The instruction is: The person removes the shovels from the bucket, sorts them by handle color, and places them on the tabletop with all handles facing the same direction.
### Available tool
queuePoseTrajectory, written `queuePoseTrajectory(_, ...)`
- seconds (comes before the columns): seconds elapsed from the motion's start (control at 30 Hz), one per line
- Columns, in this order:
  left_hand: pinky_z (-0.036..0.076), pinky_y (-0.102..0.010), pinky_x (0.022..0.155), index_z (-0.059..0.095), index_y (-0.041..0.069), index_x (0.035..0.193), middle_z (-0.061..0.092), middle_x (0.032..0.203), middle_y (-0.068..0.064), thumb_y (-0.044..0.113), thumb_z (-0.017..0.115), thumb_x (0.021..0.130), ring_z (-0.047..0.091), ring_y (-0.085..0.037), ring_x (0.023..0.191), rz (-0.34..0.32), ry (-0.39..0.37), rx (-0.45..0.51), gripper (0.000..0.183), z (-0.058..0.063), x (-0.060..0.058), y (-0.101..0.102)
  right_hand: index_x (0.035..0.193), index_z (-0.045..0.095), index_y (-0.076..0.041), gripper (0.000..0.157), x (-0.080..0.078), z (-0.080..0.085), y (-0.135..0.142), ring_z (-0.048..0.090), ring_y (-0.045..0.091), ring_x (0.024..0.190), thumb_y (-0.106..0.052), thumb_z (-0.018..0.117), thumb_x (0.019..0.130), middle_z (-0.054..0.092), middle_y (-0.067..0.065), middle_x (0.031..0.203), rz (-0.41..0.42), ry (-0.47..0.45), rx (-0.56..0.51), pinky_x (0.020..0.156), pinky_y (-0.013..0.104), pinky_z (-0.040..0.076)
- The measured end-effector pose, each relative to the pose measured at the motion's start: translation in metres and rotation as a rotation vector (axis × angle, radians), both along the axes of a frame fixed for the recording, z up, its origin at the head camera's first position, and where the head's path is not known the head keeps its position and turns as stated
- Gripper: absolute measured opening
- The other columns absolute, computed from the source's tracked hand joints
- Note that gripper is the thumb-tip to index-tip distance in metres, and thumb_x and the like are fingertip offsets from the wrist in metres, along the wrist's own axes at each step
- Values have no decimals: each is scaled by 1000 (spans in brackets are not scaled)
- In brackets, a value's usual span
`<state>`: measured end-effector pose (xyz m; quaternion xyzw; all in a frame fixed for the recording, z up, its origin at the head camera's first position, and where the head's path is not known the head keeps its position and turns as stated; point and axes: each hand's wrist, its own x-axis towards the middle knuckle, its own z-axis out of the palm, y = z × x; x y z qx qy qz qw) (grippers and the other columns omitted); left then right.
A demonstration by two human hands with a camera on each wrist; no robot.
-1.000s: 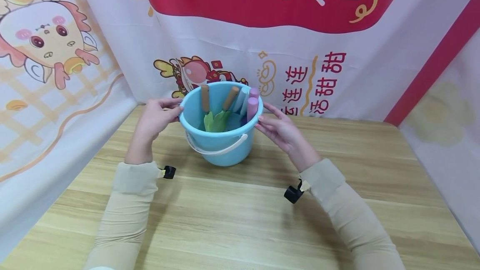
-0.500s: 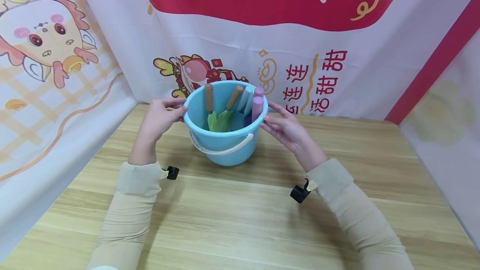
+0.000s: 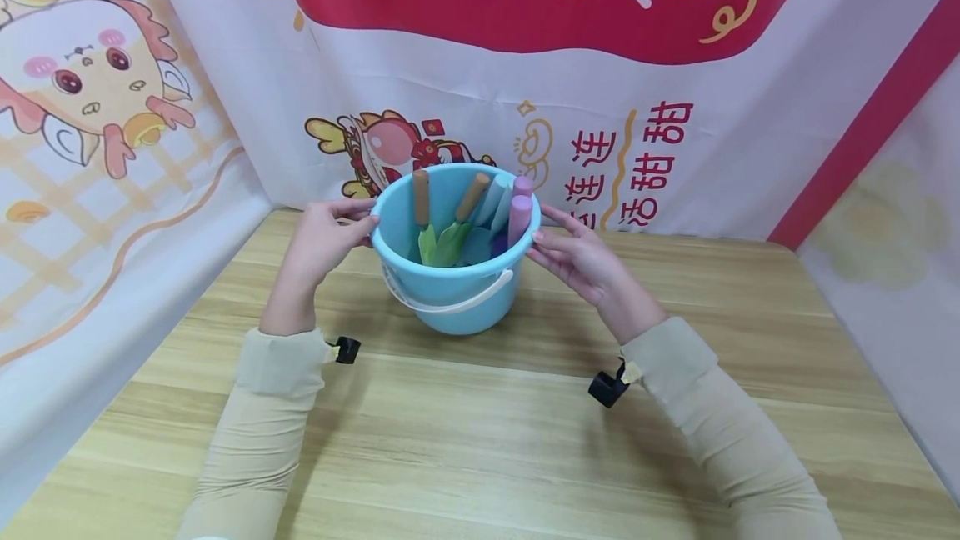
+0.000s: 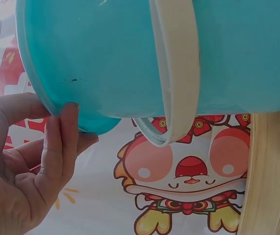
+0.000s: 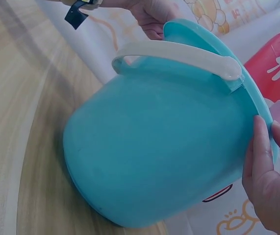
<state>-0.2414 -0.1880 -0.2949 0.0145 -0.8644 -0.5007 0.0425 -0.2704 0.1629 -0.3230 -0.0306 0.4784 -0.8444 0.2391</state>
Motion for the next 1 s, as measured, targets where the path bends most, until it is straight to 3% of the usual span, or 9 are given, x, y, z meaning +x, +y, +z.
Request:
queuePoseTrajectory(0.23, 57, -43, 94, 59, 3, 143, 69, 117, -17, 20, 65, 103, 73, -28, 96, -29, 8, -31, 44, 3, -1, -1, 165, 18, -12, 74, 0, 0, 3, 75, 20, 90, 9, 51, 102, 71, 11, 108, 7, 14, 2, 91, 29, 56)
queuePoseTrajectory(0.37, 54, -48, 98, 58, 3, 145, 67, 125, -18, 22, 63, 104, 72, -31, 100, -71, -11, -72, 45, 6, 0, -5, 164, 20, -9, 70, -1, 0, 4, 75, 17, 91, 6, 52, 103, 72, 9, 107, 23, 63, 61, 91, 30, 57)
queuePoseTrajectory(0.57, 52, -52, 100, 56, 5, 147, 67, 126, -18, 25, 62, 104, 68, -33, 107, -122, -42, -157, 48, 11, 2, -8, 161, 22, -1, 64, -5, 3, 10, 71, 15, 99, -2, 54, 105, 69, 4, 113, 70, 244, 312, 94, 32, 56)
queuePoseTrajectory(0.7, 53, -53, 98, 54, 7, 149, 65, 131, -18, 28, 61, 105, 64, -34, 115, -137, -44, -190, 49, 11, 2, -10, 159, 26, 1, 62, -10, 7, 18, 69, 18, 106, -6, 55, 105, 62, 10, 123, 114, 366, 497, 97, 35, 55)
queuePoseTrajectory(0.87, 53, -55, 98, 53, 9, 150, 60, 140, -19, 32, 60, 105, 60, -37, 121, -135, -44, -226, 51, 9, 3, -13, 158, 32, -2, 62, -16, 15, 25, 66, 24, 113, -12, 60, 104, 56, 19, 134, 176, 446, 650, 97, 36, 55)
queuePoseTrajectory(1.0, 54, -55, 96, 52, 9, 151, 59, 139, -20, 33, 59, 105, 59, -38, 120, -135, -34, -251, 52, 9, 4, -12, 155, 40, -5, 61, -16, 24, 27, 66, 21, 114, -19, 66, 102, 56, 20, 138, 161, 487, 732, 96, 33, 55)
